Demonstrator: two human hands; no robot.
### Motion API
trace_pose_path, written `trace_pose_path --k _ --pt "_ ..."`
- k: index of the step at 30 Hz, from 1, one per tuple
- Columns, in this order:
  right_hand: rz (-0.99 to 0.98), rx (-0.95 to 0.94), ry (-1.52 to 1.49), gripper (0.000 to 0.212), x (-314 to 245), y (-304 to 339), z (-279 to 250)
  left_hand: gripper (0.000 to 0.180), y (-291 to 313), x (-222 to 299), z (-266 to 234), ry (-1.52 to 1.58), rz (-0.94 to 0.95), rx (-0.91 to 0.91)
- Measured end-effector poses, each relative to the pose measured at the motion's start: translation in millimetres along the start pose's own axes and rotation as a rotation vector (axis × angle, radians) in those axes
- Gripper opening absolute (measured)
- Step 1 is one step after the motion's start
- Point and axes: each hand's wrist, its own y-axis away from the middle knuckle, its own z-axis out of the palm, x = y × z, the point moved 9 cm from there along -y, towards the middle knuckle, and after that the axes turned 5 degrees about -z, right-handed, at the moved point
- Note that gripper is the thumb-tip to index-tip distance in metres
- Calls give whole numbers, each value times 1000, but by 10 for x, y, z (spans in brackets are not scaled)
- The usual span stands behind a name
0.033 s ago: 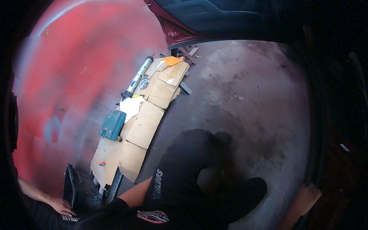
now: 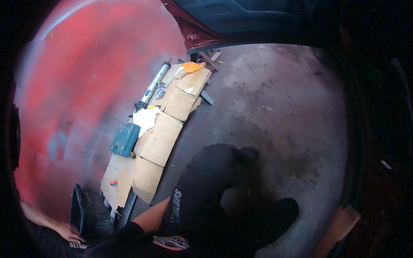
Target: The person uses a screwdriver to pry and remove a black trim piece from the lower side of a red car. They then pick up a long silver molding strip and repeatedly test-fit it along the car's side, adjusting its position and checking alignment with the wheel arch and door line.
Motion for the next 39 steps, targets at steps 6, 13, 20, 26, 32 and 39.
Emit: trace_pose_path --k 6,13,20,26,32,39 --pt "-24 -2 34 27 -20 41 -174 40 54 -150 72 26 -20 -14" --pt "-9 -41 86 32 -13 49 -210 38 -48 -89 83 29 -5 -21" --pt "-25 -75 64 32 -80 50 -195 36 -43 -10 17 27 6 4" --pt "1 -63 88 31 -33 58 -79 35 -94 130 -188 5 36 45" --pt "-26 -23 -31 28 -57 160 -428 34 13 -20 -176 13 7 63" --pt "-28 96 -44 22 -37 191 -557 33 -33 10 -204 -4 22 91"
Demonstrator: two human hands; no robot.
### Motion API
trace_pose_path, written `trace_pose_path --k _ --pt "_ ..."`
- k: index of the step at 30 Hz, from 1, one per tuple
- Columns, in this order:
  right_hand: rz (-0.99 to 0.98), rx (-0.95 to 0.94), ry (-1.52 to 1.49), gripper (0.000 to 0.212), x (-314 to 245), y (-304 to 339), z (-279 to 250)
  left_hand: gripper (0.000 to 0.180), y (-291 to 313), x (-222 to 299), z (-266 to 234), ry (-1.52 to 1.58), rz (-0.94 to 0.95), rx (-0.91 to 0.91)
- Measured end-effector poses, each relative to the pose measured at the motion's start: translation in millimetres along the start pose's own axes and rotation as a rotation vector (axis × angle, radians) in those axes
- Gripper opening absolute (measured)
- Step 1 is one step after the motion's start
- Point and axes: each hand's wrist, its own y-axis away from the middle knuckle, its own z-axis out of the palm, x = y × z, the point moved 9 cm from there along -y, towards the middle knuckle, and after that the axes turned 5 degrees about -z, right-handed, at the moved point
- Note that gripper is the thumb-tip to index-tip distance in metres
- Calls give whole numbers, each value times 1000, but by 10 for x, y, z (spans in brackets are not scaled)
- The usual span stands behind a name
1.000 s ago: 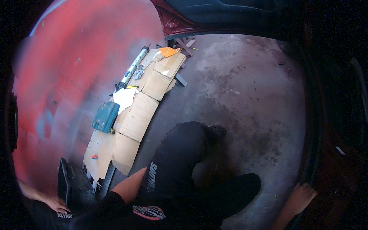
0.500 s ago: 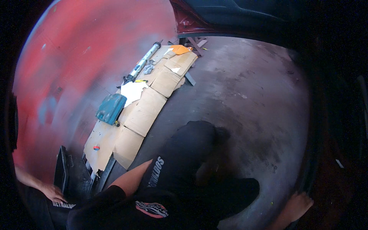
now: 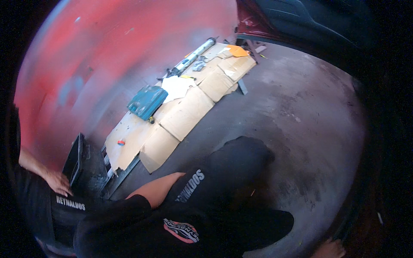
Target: The person uses a screwdriver to pry and remove a black trim piece from the lower side of a red car. They then pick up a long silver molding strip and repeatedly test-fit it along the car's side, adjusting its position and checking alignment with the wheel arch and door line.
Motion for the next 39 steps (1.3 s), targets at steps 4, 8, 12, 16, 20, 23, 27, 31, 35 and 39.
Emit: trace_pose_path --k 4,8,12,16,20,23,27,31,35,39 --pt "-166 193 104 24 -118 42 -277 32 42 57 -39 -25 -12 20" --pt "-206 221 212 27 -168 66 -493 31 35 119 -10 -29 -9 31" --pt "-192 198 166 33 -129 43 -346 31 58 160 -37 -32 -13 46" --pt "-165 151 157 36 -86 31 -320 30 71 150 -47 -38 -18 53" --pt "-191 240 167 36 -89 68 -327 30 69 124 -41 -45 -24 55" --pt "-233 135 261 34 -165 87 -462 29 68 109 -69 -52 -23 59" --pt "-178 244 262 29 -160 124 -543 29 137 106 -78 -54 -19 77" --pt "-227 107 276 27 -209 94 -603 28 499 31 -395 -40 -3 249" --pt "-243 224 273 28 -216 156 -772 30 1449 -916 -1117 296 -258 744" --pt "-183 100 232 31 -155 105 -521 33 2404 -2178 -1560 423 -735 1245"
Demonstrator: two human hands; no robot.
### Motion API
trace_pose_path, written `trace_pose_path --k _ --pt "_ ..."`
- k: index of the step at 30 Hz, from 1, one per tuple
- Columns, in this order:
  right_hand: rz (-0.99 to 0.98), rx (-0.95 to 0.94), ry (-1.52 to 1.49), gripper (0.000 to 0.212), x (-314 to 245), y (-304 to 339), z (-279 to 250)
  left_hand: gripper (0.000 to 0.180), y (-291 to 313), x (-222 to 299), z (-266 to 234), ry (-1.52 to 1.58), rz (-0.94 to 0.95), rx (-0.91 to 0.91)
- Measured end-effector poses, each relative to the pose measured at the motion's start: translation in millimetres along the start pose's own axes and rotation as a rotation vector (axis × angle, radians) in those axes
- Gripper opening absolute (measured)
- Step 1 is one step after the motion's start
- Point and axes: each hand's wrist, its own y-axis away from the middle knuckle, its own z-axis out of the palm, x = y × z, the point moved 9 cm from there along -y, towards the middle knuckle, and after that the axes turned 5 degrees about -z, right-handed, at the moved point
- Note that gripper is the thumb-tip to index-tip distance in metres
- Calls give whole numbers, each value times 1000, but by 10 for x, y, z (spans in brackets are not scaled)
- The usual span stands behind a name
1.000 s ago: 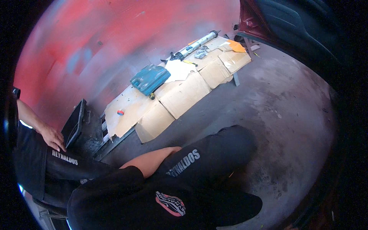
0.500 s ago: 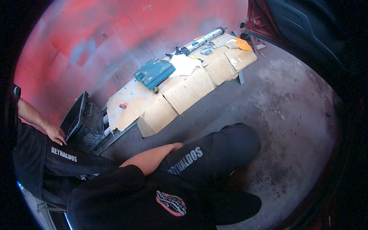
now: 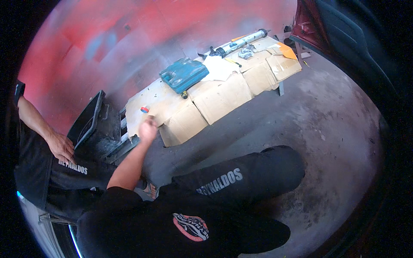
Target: The person uses a screwdriver to pry and remove a black trim piece from the lower side of a red car. They then pick up a long silver molding strip and repeatedly test-fit it along the car's side, adjusting its position and checking alignment with the wheel arch and door line.
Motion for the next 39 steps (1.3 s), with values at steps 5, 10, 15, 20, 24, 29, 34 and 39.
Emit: trace_pose_path --k 5,10,15,20,24,29,34,39 --pt "-8 287 12 35 -30 82 -28 59 -625 -695 -102 51 -91 54" --pt "-5 262 -41 35 -12 68 86 64 -924 -639 273 -52 -198 -66" --pt "-36 126 -44 34 -54 22 102 55 -1228 -675 390 18 -163 -111" --pt "-24 100 15 35 -44 36 62 46 -1030 -190 289 -136 -93 -205" --pt "-60 46 6 35 -43 33 100 39 -805 -91 47 -402 12 -194" --pt "-49 37 10 32 -13 22 207 40 -675 -186 -108 -432 0 -250" --pt "-87 2 35 26 -45 -15 4 47 -449 125 -191 -410 184 34" --pt "-61 61 -43 24 -110 3 131 51 -851 257 188 62 67 69"
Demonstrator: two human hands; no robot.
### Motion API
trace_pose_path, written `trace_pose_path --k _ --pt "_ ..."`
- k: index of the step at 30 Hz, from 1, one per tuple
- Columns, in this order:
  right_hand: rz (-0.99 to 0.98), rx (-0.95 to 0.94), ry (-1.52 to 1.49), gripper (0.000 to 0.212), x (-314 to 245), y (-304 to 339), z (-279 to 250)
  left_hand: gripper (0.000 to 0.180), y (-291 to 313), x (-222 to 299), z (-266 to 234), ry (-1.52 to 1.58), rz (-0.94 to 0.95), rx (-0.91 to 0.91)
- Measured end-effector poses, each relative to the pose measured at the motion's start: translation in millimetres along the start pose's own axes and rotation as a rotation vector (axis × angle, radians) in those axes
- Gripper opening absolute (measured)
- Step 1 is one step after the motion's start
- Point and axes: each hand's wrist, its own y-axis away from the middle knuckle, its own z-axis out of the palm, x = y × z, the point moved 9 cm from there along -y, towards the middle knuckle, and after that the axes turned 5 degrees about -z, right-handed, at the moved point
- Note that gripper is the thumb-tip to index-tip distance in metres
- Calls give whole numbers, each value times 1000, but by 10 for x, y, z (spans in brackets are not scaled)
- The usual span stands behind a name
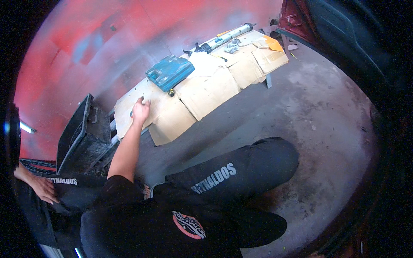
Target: The person uses a screwdriver to pry and remove a black trim piece from the lower side of a red car. They then pick up a long silver molding strip and repeatedly test-fit it along the car's side, adjusting its position and checking alignment with the wheel arch and door line.
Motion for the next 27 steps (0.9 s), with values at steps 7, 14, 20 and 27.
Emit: trace_pose_path --k 7,14,20,27 --pt "67 68 -16 29 90 38 -173 56 -391 450 526 1109 -680 -317" --pt "2 -70 3 24 86 29 -120 42 -435 725 658 1288 -895 -363" --pt "-169 -17 98 21 -53 112 -676 35 -958 486 1125 1700 -880 -138" --pt "-162 -22 61 22 -65 292 -230 35 -932 1020 1025 1518 -898 -304"
